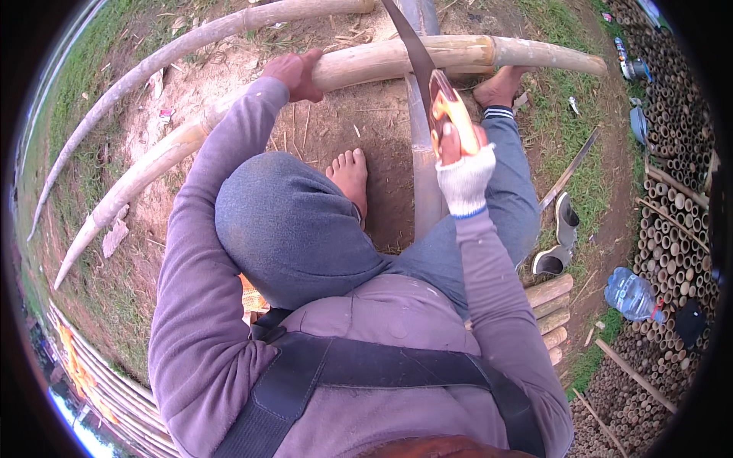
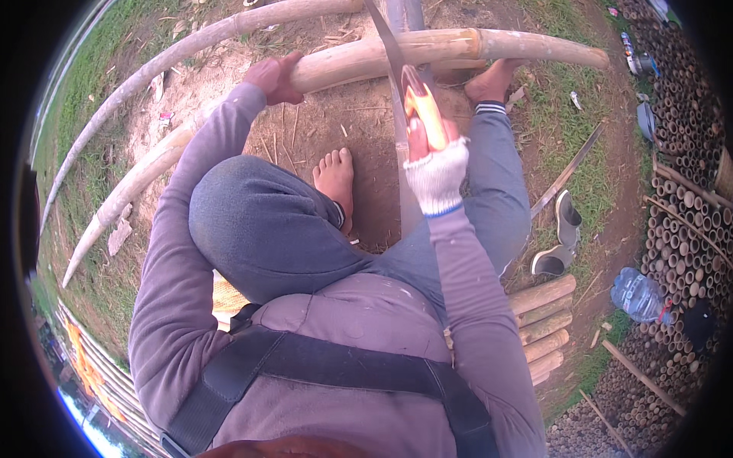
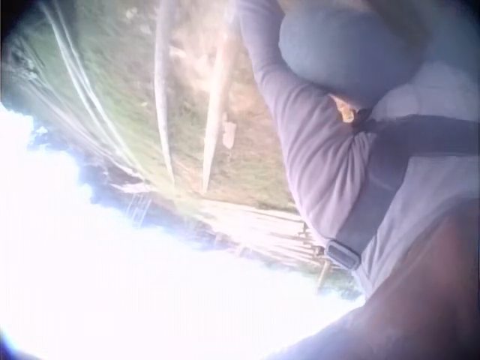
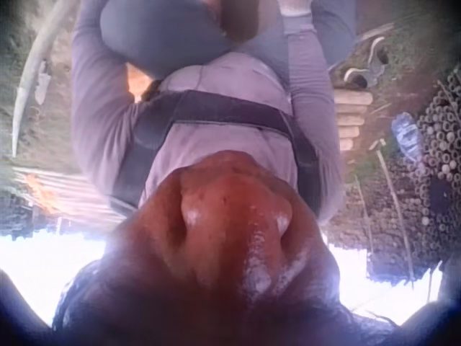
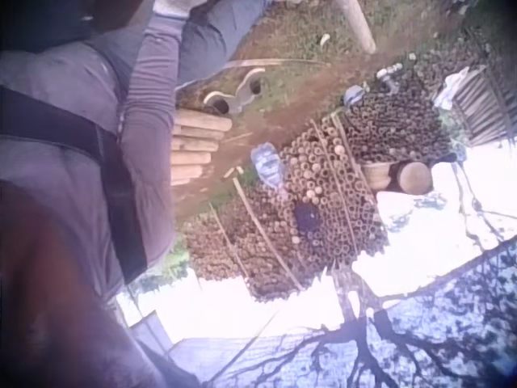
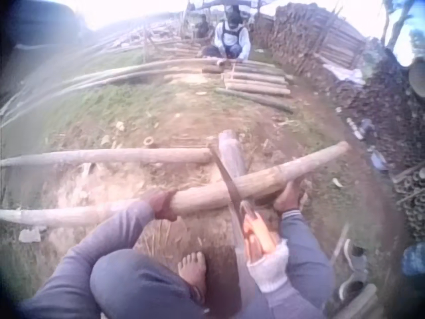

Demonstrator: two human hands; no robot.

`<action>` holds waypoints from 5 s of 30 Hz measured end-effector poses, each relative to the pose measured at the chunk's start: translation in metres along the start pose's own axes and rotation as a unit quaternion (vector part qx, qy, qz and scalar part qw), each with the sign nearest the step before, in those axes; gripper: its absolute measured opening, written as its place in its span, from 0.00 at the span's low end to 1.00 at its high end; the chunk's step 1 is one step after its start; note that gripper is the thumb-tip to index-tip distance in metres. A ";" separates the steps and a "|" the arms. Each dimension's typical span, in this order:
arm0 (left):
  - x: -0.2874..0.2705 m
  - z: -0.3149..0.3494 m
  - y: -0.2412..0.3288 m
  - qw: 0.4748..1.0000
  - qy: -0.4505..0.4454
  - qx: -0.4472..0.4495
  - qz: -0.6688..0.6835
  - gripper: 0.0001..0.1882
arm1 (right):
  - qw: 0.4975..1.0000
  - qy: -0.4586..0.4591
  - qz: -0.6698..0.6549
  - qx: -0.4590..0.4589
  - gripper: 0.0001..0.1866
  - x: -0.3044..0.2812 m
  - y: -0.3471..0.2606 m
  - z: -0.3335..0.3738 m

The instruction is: The person uses a hand saw to cut a long bamboo pole into shorter sections. They hold the bamboo steady with their left hand and saw with their right hand, then place the cut pieces onto a nearby stack.

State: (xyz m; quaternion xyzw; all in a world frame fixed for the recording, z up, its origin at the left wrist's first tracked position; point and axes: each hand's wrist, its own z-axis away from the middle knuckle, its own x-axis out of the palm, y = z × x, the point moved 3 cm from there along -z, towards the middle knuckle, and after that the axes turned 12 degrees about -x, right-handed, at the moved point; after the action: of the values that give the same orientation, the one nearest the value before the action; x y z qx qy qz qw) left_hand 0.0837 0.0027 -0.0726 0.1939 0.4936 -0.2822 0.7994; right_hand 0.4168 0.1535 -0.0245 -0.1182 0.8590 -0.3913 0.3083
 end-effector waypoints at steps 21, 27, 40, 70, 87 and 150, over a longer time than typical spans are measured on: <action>-0.013 -0.020 0.011 0.997 -0.045 0.055 0.038 0.57 | 0.995 0.010 0.102 0.015 0.18 0.002 -0.004 -0.033; -0.002 -0.015 -0.022 0.996 -0.051 0.027 0.066 0.57 | 0.997 -0.064 0.024 0.045 0.12 -0.081 -0.058 0.087; 0.004 -0.036 -0.028 0.984 -0.117 0.031 0.132 0.59 | 0.996 -0.060 0.009 0.072 0.11 -0.065 -0.045 0.079; 0.013 -0.004 0.013 0.990 0.141 -0.002 -0.020 0.48 | 0.993 -0.053 -0.085 0.062 0.21 0.041 0.008 -0.041; -0.002 -0.010 0.004 0.999 0.045 0.011 -0.006 0.41 | 1.000 0.003 0.029 0.010 0.17 0.054 0.002 -0.056; 0.007 0.000 0.005 0.994 0.108 -0.021 -0.012 0.36 | 0.985 -0.070 -0.047 0.150 0.09 -0.062 -0.050 0.095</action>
State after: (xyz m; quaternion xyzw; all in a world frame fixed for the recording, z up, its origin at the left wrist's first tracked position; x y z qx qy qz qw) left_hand 0.0896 0.0047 -0.0783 0.2007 0.5854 -0.2591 0.7416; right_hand 0.5227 0.0910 -0.0079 -0.1375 0.7604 -0.5207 0.3630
